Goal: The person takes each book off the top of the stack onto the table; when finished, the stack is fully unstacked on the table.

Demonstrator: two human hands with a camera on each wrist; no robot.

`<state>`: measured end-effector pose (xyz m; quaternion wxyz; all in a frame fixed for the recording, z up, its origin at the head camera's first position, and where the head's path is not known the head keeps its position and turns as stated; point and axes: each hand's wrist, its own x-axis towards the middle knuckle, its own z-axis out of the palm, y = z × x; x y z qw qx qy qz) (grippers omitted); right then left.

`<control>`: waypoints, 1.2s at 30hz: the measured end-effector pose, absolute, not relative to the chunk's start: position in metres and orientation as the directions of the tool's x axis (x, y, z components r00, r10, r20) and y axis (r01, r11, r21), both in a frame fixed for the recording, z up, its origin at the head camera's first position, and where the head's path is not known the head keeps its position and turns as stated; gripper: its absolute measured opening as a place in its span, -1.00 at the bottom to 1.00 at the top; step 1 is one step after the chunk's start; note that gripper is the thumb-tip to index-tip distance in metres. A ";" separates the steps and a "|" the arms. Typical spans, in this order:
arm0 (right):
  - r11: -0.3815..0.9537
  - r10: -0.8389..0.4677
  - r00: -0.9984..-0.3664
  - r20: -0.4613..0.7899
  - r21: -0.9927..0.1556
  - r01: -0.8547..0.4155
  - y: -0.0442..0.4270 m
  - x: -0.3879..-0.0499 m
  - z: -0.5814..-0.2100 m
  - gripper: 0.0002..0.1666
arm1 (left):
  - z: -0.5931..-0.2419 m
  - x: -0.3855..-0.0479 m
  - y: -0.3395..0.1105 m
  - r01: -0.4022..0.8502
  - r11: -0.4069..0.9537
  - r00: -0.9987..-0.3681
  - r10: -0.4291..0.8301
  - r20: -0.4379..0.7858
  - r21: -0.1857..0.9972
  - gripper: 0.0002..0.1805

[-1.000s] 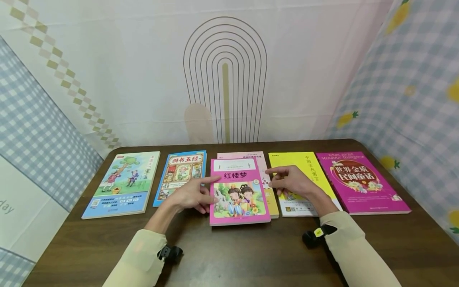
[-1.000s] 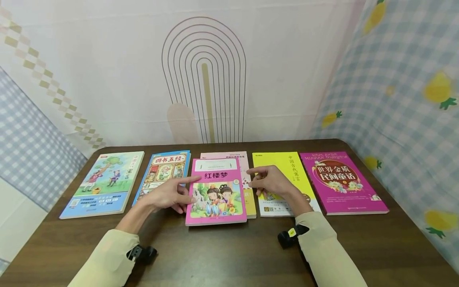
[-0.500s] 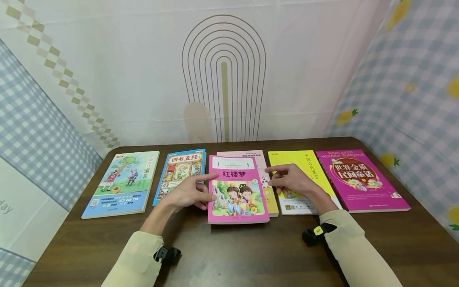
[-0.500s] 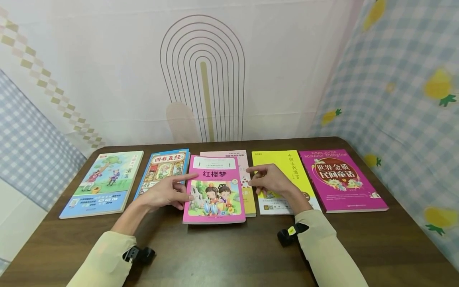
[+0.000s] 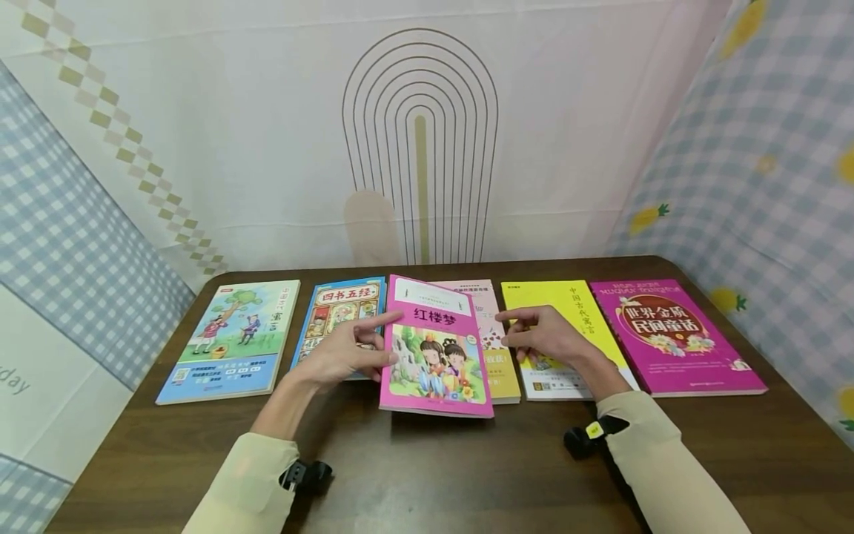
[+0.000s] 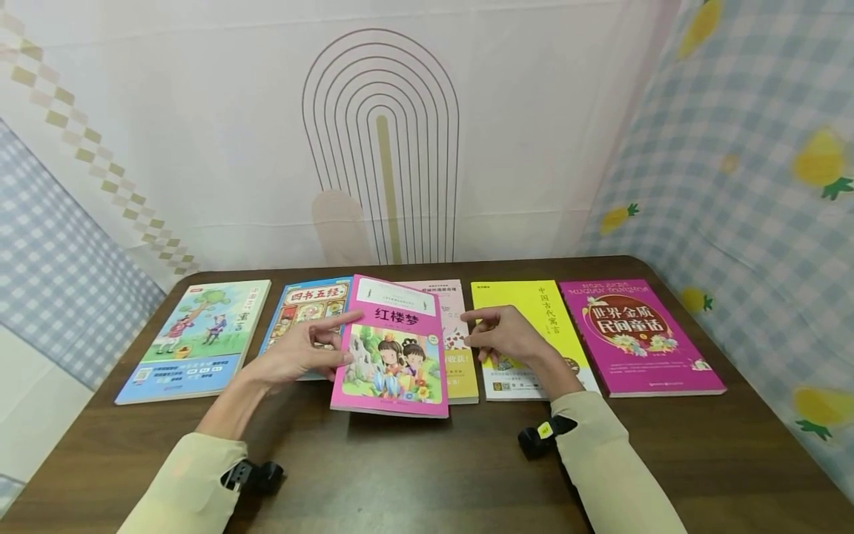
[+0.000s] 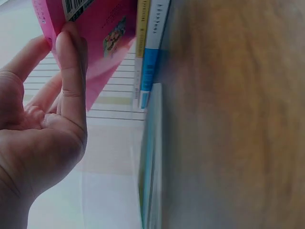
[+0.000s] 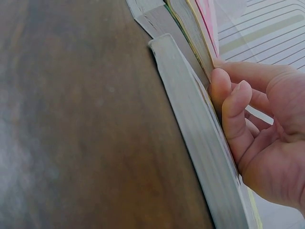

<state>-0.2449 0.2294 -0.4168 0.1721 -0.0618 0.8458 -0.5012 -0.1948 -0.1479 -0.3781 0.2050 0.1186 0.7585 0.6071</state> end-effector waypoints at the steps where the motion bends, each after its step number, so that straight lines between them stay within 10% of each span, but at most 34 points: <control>1: 0.492 -0.277 -0.933 -0.229 -0.868 0.067 0.230 -0.245 -0.417 -0.37 | -0.376 -0.194 -0.149 -0.056 0.236 -0.889 0.430 -0.156 0.970 -0.20; 36: 0.486 -0.301 -0.925 -0.231 -0.872 0.059 0.230 -0.245 -0.416 -0.35 | -0.318 -0.132 -0.259 0.110 0.177 -0.901 0.432 0.023 0.978 -0.20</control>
